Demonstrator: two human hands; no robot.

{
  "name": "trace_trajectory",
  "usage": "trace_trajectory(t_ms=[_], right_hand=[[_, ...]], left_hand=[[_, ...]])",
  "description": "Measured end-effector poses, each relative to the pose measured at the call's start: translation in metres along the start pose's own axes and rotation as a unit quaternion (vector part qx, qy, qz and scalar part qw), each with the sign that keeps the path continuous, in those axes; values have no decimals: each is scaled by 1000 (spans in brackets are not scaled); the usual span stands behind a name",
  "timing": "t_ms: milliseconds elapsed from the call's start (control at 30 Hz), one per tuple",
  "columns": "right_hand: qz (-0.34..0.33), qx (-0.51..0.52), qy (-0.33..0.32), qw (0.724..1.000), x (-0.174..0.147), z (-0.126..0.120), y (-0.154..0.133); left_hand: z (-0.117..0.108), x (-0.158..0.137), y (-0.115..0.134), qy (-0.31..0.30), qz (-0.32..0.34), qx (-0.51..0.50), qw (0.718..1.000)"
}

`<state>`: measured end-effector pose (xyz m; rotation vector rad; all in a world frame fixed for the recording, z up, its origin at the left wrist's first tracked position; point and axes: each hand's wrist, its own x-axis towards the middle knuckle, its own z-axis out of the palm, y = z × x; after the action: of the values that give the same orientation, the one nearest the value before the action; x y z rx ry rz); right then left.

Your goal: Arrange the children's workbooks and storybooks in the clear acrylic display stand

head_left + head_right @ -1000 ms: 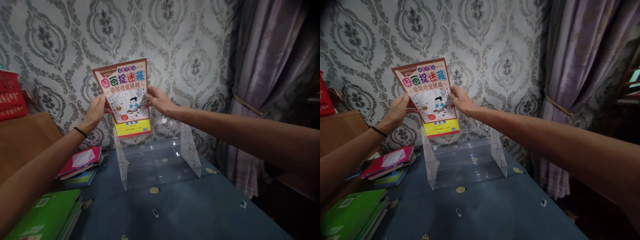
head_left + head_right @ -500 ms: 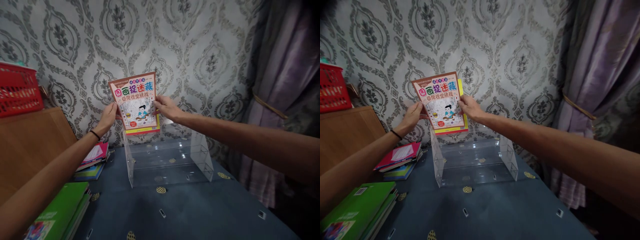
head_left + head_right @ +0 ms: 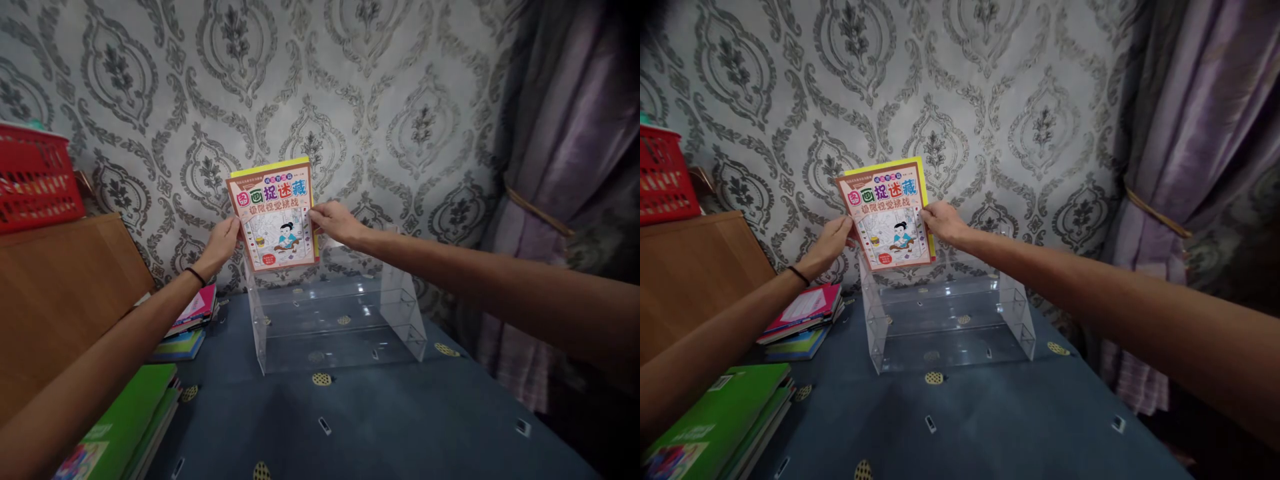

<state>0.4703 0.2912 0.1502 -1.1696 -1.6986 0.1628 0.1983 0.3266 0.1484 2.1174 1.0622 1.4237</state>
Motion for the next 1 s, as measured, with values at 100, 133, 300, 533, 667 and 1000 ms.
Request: trace_trajectory(t_ms=[100,133,300,533,667,1000], right_hand=[[39,-10,18,999,0,2,-1],[44,-9,28,999,1,3,-1],[23,11,48,999,-1,5,-1],[33,16,50,998,-10,6,-8],[35,44,45,997,-11,7,-7],[30,88,2,996,-16,3,-1]], left_hand=[[-1,2,-2,-1,0,8,1000],[-1,3,-2,-3,-2,11,1000],[0,8,-1,-1,-10,56,998],[1,14,-2,4,-8,88,996],[-2,14,-4,2,-2,98,995],[-8,9,-5,-32,19,123,992]])
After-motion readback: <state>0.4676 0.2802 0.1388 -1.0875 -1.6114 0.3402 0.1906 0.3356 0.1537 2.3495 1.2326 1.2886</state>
